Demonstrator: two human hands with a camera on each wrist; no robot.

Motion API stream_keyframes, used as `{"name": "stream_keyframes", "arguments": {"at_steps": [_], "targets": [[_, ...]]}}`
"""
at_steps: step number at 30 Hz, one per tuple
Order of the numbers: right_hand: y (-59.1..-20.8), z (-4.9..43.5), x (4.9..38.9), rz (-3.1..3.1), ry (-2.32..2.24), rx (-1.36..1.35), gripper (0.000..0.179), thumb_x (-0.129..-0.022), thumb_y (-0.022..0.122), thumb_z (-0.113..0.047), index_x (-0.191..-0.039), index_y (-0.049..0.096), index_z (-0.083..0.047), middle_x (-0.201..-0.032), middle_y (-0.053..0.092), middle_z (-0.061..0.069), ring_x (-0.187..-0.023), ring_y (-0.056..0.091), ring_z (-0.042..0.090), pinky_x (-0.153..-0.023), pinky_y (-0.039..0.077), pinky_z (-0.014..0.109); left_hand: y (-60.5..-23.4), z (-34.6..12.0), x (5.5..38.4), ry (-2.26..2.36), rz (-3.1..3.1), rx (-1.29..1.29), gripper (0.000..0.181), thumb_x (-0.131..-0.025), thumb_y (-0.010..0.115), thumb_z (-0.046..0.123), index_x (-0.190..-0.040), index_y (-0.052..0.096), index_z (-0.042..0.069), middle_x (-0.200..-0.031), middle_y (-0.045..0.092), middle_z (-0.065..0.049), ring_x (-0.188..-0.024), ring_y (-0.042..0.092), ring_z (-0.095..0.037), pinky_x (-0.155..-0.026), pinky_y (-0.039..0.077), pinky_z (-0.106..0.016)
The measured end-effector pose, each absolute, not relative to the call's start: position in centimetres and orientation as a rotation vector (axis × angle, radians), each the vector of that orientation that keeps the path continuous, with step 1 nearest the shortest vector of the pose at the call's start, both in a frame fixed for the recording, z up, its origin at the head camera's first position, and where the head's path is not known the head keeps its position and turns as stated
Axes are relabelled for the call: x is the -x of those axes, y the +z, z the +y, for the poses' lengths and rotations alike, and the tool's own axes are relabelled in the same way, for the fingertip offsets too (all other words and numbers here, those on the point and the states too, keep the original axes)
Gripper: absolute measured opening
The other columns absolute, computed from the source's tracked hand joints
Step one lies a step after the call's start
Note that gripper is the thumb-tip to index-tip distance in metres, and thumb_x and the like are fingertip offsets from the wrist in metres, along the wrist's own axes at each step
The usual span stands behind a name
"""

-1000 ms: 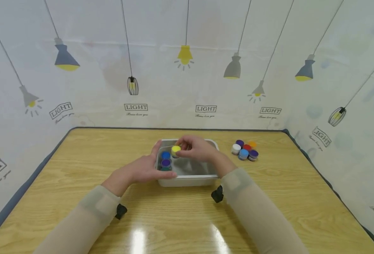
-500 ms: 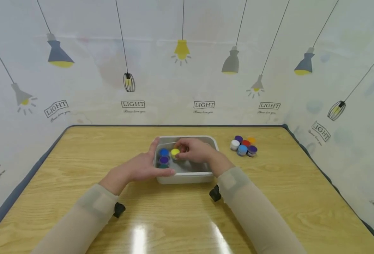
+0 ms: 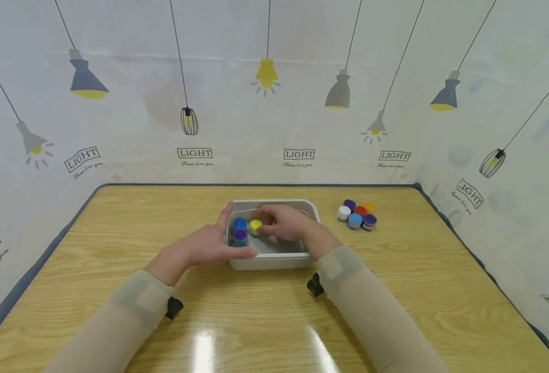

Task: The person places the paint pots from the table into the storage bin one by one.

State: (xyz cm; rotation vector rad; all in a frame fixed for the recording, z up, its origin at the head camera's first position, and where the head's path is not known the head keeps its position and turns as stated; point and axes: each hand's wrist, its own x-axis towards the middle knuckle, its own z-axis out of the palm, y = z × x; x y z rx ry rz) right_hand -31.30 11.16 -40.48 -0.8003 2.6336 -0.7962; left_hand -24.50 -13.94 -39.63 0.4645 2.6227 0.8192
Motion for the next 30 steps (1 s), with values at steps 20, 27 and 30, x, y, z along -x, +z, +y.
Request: {"name": "stream_keyframes", "arguments": {"at_steps": [20, 27, 30], "targets": [[-40.80, 10.99, 31.08, 2.603, -0.856, 0.784, 0.038, -0.109, 0.072, -0.019, -0.147, 0.068, -0.023, -0.118, 0.077, 0.002, -0.079, 0.065, 0.015, -0.071, 0.054, 0.028, -39.96, -13.93, 24.51, 0.830, 2.629, -0.469, 0.147, -0.085, 0.071, 0.087, -0.175, -0.020, 0.015, -0.150, 0.060, -0.037, -0.127, 0.069, -0.036, -0.114, 0.052, -0.057], [-40.86, 11.03, 31.10, 2.613, -0.845, 0.769, 0.039, -0.109, 0.071, -0.019, -0.147, 0.068, -0.025, -0.120, 0.077, 0.001, -0.082, 0.066, 0.016, -0.073, 0.055, 0.029, -39.97, -13.94, 24.55, 0.828, 2.628, -0.462, 0.146, -0.085, 0.072, 0.086, -0.175, -0.019, 0.017, -0.152, 0.059, -0.037, -0.129, 0.068, -0.037, -0.115, 0.051, -0.057], [-40.77, 11.09, 31.06, 2.607, -0.853, 0.762, 0.039, -0.109, 0.071, -0.018, -0.147, 0.067, -0.025, -0.121, 0.077, 0.001, -0.082, 0.067, 0.016, -0.073, 0.056, 0.029, -39.96, -13.91, 24.60, 0.825, 2.628, -0.463, 0.146, -0.085, 0.071, 0.087, -0.175, -0.020, 0.017, -0.153, 0.059, -0.036, -0.130, 0.068, -0.037, -0.115, 0.051, -0.057]]}}
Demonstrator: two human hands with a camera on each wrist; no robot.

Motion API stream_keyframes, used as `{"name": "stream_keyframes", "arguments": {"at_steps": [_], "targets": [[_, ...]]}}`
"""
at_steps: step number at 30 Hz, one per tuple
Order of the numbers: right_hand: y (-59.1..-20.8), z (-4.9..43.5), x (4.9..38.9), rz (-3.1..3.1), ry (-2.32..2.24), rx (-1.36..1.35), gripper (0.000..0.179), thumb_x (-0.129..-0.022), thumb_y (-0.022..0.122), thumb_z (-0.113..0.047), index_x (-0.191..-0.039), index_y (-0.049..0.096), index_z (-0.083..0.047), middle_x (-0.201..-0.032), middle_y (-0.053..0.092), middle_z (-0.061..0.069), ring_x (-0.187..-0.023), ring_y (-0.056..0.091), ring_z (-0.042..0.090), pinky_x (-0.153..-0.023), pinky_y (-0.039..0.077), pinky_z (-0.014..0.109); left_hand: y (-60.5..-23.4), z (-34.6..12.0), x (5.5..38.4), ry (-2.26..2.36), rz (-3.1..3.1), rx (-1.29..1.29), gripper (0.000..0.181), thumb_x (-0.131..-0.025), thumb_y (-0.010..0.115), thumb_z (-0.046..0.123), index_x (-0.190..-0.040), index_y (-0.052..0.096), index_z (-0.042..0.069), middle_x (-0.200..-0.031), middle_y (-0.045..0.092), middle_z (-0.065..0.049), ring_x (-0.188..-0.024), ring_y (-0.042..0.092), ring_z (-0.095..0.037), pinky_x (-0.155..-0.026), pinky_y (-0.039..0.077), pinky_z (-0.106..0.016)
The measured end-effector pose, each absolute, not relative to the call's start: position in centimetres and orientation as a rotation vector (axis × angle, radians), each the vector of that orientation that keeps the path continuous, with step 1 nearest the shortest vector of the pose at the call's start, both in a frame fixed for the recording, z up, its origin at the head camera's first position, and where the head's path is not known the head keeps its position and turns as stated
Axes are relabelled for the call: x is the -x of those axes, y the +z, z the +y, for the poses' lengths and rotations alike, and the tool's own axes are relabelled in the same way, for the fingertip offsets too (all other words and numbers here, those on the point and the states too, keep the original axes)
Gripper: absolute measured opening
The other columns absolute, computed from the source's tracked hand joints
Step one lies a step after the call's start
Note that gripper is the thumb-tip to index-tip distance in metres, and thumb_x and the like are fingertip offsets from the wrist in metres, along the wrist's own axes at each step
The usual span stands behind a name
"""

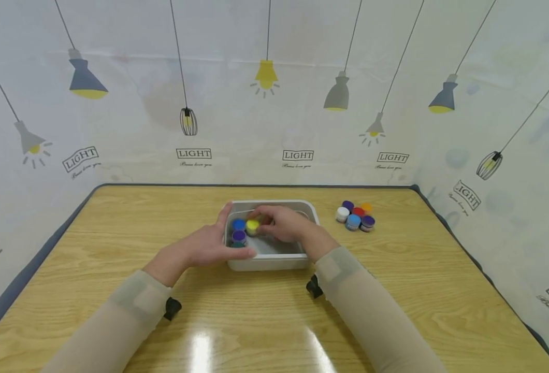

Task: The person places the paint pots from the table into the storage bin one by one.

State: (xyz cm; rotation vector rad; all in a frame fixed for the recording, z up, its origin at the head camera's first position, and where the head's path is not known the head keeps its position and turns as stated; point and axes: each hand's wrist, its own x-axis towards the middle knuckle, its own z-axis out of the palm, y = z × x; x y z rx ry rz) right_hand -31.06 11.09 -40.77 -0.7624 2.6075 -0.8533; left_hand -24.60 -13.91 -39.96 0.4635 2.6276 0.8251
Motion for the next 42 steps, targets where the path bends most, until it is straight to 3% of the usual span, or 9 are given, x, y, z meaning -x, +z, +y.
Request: {"name": "stream_keyframes", "arguments": {"at_steps": [8, 14, 29, 34, 42], "targets": [[-40.6, 11.1, 31.1, 2.621, -0.856, 0.787, 0.042, -0.107, 0.074, -0.018, -0.147, 0.067, -0.024, -0.114, 0.076, 0.000, -0.092, 0.067, 0.015, -0.081, 0.055, 0.030, -39.7, -14.0, 24.6, 0.832, 2.628, -0.464, 0.146, -0.085, 0.072, 0.086, -0.175, -0.020, 0.017, -0.150, 0.061, -0.036, -0.127, 0.069, -0.035, -0.114, 0.052, -0.057], [-40.7, 11.3, 31.2, 2.643, -0.893, 0.819, 0.041, -0.105, 0.078, -0.022, -0.145, 0.070, -0.023, -0.097, 0.071, 0.002, -0.083, 0.062, 0.015, -0.073, 0.051, 0.028, -39.8, -14.1, 24.7, 0.829, 2.628, -0.479, 0.146, -0.085, 0.071, 0.087, -0.175, -0.020, 0.016, -0.151, 0.060, -0.036, -0.128, 0.070, -0.037, -0.115, 0.052, -0.058], [-37.7, 12.3, 30.3, 2.673, -1.136, 0.886, 0.038, -0.107, 0.074, -0.030, -0.144, 0.069, -0.020, -0.103, 0.071, 0.002, -0.085, 0.061, 0.020, -0.073, 0.050, 0.031, -39.9, -14.0, 24.7, 0.857, 2.614, -0.471, 0.147, -0.084, 0.073, 0.086, -0.175, -0.020, 0.018, -0.152, 0.061, -0.034, -0.126, 0.069, -0.035, -0.114, 0.053, -0.058], [-36.1, 14.4, 29.4, 2.669, -1.194, 0.854, 0.036, -0.108, 0.073, -0.028, -0.143, 0.071, -0.018, -0.103, 0.069, 0.005, -0.082, 0.058, 0.021, -0.070, 0.048, 0.031, -39.7, -14.0, 24.6, 0.849, 2.619, -0.453, 0.145, -0.085, 0.074, 0.085, -0.175, -0.019, 0.019, -0.157, 0.056, -0.034, -0.136, 0.065, -0.039, -0.120, 0.048, -0.059], [-35.2, 19.7, 28.1, 2.713, -1.206, 0.713, 0.037, -0.108, 0.074, -0.032, -0.141, 0.071, -0.017, -0.099, 0.068, 0.005, -0.077, 0.058, 0.022, -0.065, 0.049, 0.029, -39.8, -13.9, 24.6, 0.848, 2.629, -0.476, 0.145, -0.086, 0.075, 0.082, -0.175, -0.019, 0.015, -0.154, 0.057, -0.037, -0.135, 0.066, -0.041, -0.120, 0.048, -0.058]]}}
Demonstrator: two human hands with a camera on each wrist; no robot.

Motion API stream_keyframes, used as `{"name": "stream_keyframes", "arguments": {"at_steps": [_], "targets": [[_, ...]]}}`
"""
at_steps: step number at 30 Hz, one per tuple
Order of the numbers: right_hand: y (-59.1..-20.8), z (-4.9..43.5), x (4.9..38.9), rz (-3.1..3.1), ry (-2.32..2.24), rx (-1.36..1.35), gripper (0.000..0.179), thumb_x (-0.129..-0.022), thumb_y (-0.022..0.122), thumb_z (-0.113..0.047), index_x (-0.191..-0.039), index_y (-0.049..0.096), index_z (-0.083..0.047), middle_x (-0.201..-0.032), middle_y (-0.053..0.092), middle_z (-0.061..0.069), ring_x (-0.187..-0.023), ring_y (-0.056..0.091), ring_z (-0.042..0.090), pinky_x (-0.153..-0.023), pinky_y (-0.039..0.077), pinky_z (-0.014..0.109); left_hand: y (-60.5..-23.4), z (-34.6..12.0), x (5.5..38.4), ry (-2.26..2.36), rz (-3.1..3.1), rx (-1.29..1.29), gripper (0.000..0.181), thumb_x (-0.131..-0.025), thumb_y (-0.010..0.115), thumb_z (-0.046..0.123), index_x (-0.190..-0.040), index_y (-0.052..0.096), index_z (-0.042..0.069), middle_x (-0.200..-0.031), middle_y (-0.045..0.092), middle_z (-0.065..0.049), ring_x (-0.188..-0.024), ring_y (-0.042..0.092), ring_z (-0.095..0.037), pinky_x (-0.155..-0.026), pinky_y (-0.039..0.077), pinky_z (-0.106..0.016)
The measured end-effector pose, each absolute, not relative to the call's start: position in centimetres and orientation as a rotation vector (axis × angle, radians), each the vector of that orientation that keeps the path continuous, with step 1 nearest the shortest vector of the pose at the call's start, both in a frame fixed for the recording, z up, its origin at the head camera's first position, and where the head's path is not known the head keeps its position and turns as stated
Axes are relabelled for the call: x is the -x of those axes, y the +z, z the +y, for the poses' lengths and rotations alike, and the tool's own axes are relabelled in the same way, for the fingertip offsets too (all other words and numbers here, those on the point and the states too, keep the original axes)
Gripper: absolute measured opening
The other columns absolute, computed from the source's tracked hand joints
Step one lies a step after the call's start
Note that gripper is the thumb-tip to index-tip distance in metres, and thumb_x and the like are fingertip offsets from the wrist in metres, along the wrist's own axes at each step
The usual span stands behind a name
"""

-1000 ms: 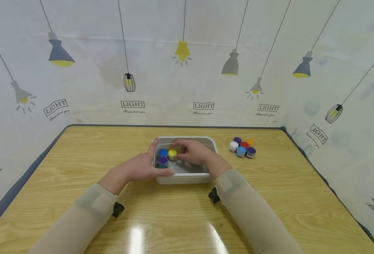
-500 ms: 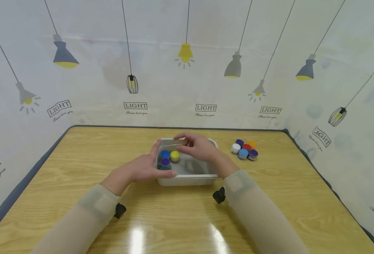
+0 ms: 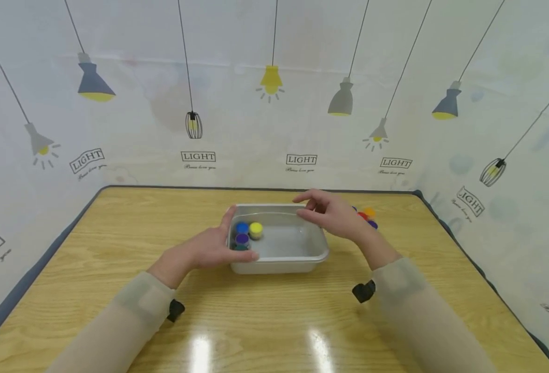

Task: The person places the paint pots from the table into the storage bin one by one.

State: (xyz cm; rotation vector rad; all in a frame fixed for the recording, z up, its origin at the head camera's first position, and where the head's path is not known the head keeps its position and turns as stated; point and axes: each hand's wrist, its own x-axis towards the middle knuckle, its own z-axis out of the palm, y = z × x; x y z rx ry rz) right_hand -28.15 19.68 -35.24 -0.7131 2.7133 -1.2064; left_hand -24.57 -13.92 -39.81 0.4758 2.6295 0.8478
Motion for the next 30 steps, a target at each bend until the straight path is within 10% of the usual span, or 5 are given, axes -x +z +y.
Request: {"name": "stream_keyframes", "arguments": {"at_steps": [30], "targets": [[-40.4, 37.8, 28.4, 2.879, -0.942, 0.273, 0.044, -0.111, 0.069, -0.034, -0.149, 0.065, -0.013, -0.111, 0.070, 0.020, -0.077, 0.062, 0.030, -0.061, 0.049, 0.035, -39.9, -14.1, 24.6, 0.831, 2.630, -0.481, 0.144, -0.087, 0.073, 0.083, -0.175, -0.020, 0.016, -0.158, 0.054, -0.037, -0.140, 0.063, -0.044, -0.122, 0.046, -0.059]]}}
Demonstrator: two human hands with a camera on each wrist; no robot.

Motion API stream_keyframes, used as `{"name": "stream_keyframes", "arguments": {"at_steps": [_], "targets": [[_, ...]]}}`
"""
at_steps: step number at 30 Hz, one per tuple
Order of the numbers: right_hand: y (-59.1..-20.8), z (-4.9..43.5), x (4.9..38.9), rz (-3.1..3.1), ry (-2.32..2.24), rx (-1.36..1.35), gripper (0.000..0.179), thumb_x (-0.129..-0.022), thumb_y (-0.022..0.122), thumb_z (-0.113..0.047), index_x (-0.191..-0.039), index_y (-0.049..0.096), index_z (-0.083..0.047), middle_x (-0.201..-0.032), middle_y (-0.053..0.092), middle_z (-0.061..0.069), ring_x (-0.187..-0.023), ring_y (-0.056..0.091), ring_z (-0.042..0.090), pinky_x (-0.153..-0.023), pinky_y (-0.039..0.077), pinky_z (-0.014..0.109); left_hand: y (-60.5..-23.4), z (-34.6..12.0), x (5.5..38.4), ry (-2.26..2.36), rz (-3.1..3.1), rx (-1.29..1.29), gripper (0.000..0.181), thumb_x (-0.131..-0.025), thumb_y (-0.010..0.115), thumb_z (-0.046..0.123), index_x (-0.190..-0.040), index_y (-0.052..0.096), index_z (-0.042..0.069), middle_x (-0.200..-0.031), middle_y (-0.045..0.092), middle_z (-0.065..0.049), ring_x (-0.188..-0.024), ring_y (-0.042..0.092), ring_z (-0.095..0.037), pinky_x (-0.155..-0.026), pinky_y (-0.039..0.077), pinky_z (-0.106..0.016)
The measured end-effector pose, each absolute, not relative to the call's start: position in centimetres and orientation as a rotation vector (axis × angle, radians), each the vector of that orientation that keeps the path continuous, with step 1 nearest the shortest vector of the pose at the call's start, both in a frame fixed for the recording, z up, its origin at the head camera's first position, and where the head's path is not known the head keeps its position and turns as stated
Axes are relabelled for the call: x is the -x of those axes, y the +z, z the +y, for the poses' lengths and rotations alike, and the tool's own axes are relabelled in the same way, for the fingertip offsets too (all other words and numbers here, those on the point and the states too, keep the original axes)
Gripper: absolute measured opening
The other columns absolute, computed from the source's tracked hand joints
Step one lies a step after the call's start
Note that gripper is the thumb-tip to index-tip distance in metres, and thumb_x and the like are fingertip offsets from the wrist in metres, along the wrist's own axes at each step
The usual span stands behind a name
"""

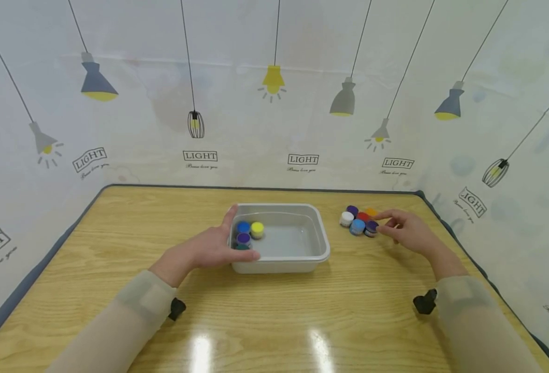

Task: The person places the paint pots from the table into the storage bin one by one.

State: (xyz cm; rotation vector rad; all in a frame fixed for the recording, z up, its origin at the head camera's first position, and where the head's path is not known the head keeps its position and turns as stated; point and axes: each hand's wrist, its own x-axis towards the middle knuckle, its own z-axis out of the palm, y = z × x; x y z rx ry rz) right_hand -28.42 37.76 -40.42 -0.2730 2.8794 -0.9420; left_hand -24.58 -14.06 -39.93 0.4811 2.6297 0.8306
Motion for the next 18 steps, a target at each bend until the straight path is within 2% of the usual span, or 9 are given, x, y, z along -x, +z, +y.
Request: {"name": "stream_keyframes", "arguments": {"at_steps": [9, 18], "targets": [[-41.4, 38.5, 29.2, 2.840, -0.909, 0.218, 0.050, -0.109, 0.070, -0.043, -0.152, 0.064, -0.019, -0.113, 0.070, 0.017, -0.074, 0.063, 0.026, -0.059, 0.048, 0.035, -39.9, -14.1, 24.6, 0.822, 2.635, -0.485, 0.144, -0.087, 0.073, 0.083, -0.175, -0.019, 0.015, -0.154, 0.059, -0.036, -0.130, 0.068, -0.037, -0.119, 0.049, -0.057], [-41.7, 38.2, 29.6, 2.840, -0.855, 0.166, 0.052, -0.107, 0.072, -0.046, -0.151, 0.064, -0.018, -0.111, 0.068, 0.013, -0.075, 0.061, 0.024, -0.063, 0.048, 0.034, -39.7, -14.1, 24.5, 0.834, 2.622, -0.481, 0.143, -0.087, 0.073, 0.082, -0.175, -0.019, 0.017, -0.156, 0.056, -0.036, -0.135, 0.066, -0.040, -0.121, 0.047, -0.058]]}}
